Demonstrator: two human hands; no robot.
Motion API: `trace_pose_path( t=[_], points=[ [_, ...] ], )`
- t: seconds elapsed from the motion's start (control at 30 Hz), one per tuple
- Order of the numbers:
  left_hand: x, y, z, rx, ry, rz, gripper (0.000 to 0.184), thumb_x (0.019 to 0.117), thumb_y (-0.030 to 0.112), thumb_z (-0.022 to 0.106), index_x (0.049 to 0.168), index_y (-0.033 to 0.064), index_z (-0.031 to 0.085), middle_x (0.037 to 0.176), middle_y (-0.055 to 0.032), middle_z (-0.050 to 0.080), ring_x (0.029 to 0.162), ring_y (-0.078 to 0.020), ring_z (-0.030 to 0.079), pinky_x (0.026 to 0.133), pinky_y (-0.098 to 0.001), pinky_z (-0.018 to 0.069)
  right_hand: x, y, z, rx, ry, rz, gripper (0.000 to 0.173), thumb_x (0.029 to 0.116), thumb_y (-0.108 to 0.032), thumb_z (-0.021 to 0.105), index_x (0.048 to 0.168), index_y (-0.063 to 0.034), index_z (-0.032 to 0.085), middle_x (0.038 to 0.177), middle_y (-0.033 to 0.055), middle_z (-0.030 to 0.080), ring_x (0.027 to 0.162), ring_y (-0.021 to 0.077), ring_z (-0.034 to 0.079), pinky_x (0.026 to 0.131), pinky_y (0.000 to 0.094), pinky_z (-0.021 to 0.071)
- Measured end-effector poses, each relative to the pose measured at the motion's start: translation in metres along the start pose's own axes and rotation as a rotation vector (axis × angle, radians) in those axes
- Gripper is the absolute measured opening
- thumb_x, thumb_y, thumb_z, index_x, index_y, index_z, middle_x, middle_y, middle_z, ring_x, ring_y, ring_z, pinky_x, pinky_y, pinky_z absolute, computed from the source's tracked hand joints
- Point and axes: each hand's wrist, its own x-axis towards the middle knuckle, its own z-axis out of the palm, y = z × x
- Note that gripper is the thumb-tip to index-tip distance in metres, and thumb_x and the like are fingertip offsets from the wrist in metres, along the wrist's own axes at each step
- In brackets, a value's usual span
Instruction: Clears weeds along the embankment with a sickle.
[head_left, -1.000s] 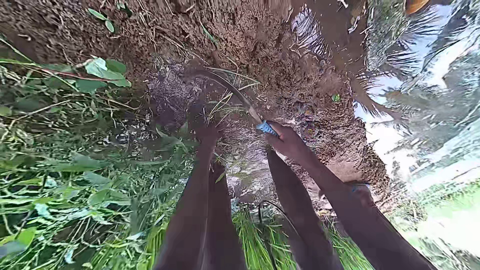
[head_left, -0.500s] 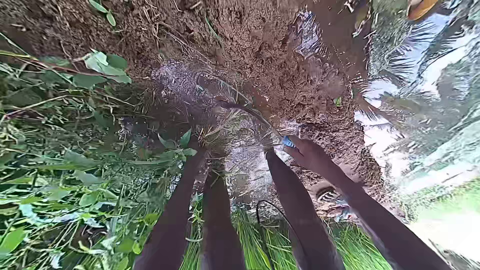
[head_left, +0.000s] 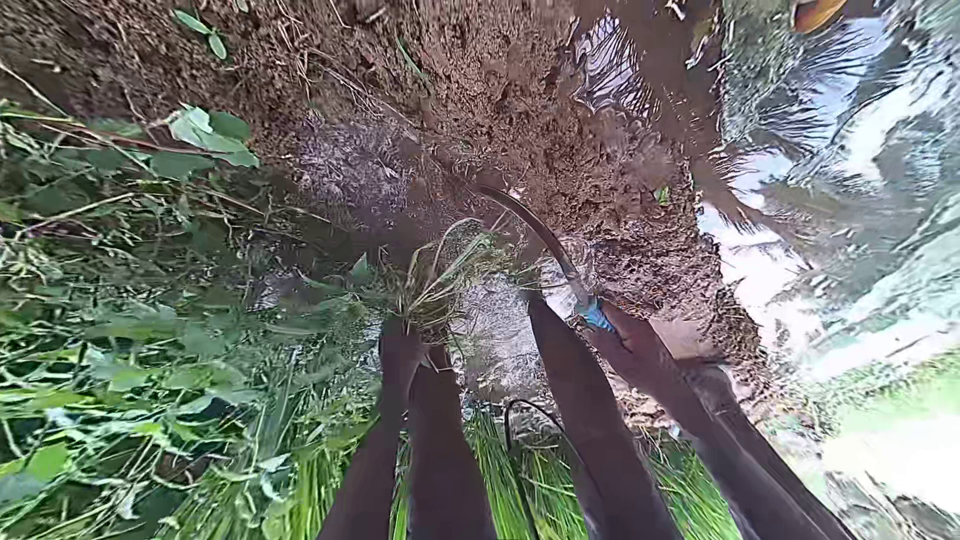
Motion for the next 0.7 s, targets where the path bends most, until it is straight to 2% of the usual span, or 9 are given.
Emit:
trace_pose_path(
  t=[0.1, 0.2, 0.3, 0.33, 0.37, 0.43, 0.5, 0.57, 0.7],
  points=[
    [0.024, -0.001, -0.003, -0.088, 0.101, -0.015, 0.052, 0.1099, 0.024, 0.046, 0.15, -0.0091, 0.039, 0.145, -0.0342, 0.049, 0.136, -0.0456, 0.048, 0.114, -0.0589, 0.0366, 0.018, -0.01, 0.019, -0.072, 0.061, 0.012, 0.05, 0.1002, -0.039, 0.055, 0.135, -0.0036, 0.064, 0.103, 0.0145, 0.073, 0.089, 0.0246, 0.071, 0.08, 0.0482, 0.0565],
    [0.052, -0.01, 0.01, -0.133, 0.16, 0.035, 0.048, 0.111, 0.022, 0.042, 0.143, -0.0136, 0.045, 0.139, -0.0364, 0.052, 0.131, -0.0458, 0.051, 0.111, -0.0583, 0.0383, 0.034, -0.005, 0.042, -0.204, -0.074, 0.074, 0.053, 0.1032, -0.038, 0.055, 0.145, -0.0056, 0.057, 0.115, 0.0217, 0.071, 0.102, 0.0385, 0.07, 0.089, 0.06, 0.0527],
    [0.059, 0.016, 0.016, -0.017, 0.044, 0.131, 0.041, 0.1089, 0.012, 0.044, 0.141, -0.0135, 0.048, 0.141, -0.0383, 0.049, 0.134, -0.0506, 0.047, 0.112, -0.0616, 0.0359, 0.044, 0.002, 0.051, -0.385, -0.279, 0.147, 0.052, 0.1053, -0.042, 0.05, 0.146, -0.0109, 0.056, 0.123, 0.0214, 0.069, 0.11, 0.0405, 0.068, 0.092, 0.0614, 0.051],
    [0.068, 0.028, 0.023, -0.105, 0.054, 0.13, 0.042, 0.1089, 0.016, 0.045, 0.14, -0.0121, 0.049, 0.138, -0.0354, 0.053, 0.13, -0.0457, 0.052, 0.11, -0.0587, 0.0397, 0.047, -0.001, 0.05, -0.433, -0.348, 0.171, 0.053, 0.1062, -0.044, 0.048, 0.149, -0.0141, 0.053, 0.126, 0.0202, 0.067, 0.113, 0.0397, 0.067, 0.093, 0.0611, 0.0504],
    [0.077, 0.039, 0.03, -0.231, 0.058, 0.11, 0.044, 0.1077, 0.018, 0.049, 0.14, -0.0115, 0.048, 0.137, -0.0326, 0.054, 0.127, -0.0401, 0.054, 0.109, -0.0543, 0.0421, 0.048, -0.004, 0.05, -0.467, -0.401, 0.178, 0.053, 0.1066, -0.045, 0.046, 0.15, -0.0163, 0.052, 0.127, 0.0193, 0.067, 0.113, 0.0391, 0.066, 0.093, 0.0609, 0.0501],
    [0.097, 0.056, 0.051, -0.505, 0.087, 0.038, 0.045, 0.1012, 0.018, 0.061, 0.137, -0.007, 0.051, 0.127, -0.0244, 0.06, 0.11, -0.0275, 0.062, 0.096, -0.0465, 0.0521, 0.045, -0.009, 0.049, -0.502, -0.462, 0.174, 0.051, 0.1066, -0.047, 0.044, 0.147, -0.0181, 0.053, 0.122, 0.0172, 0.068, 0.111, 0.0375, 0.067, 0.09, 0.0602, 0.0506],
    [0.104, 0.079, 0.056, -0.542, 0.06, -0.028, 0.043, 0.1, 0.018, 0.06, 0.132, -0.0085, 0.051, 0.119, -0.0241, 0.059, 0.102, -0.0277, 0.06, 0.089, -0.0476, 0.0519, 0.044, -0.016, 0.041, -0.493, -0.489, 0.174, 0.051, 0.1066, -0.045, 0.046, 0.149, -0.0173, 0.052, 0.122, 0.0185, 0.069, 0.111, 0.0387, 0.067, 0.09, 0.0612, 0.0499],
    [0.097, 0.088, 0.044, -0.399, 0.048, -0.027, 0.046, 0.1076, 0.025, 0.051, 0.136, -0.0113, 0.051, 0.129, -0.0312, 0.058, 0.118, -0.0373, 0.059, 0.101, -0.0543, 0.047, 0.038, -0.019, 0.035, -0.483, -0.501, 0.147, 0.052, 0.1059, -0.044, 0.047, 0.149, -0.0153, 0.051, 0.115, 0.02, 0.07, 0.106, 0.0401, 0.068, 0.088, 0.0613, 0.0512],
    [0.075, 0.075, 0.019, -0.412, 0.028, 0.017, 0.041, 0.1078, 0.021, 0.049, 0.135, -0.01, 0.052, 0.12, -0.0282, 0.061, 0.107, -0.0336, 0.06, 0.095, -0.0511, 0.0494, 0.017, -0.02, 0.017, -0.428, -0.479, 0.081, 0.052, 0.1039, -0.043, 0.051, 0.146, -0.013, 0.054, 0.105, 0.0214, 0.071, 0.098, 0.0419, 0.069, 0.083, 0.0628, 0.0514]
  ],
)
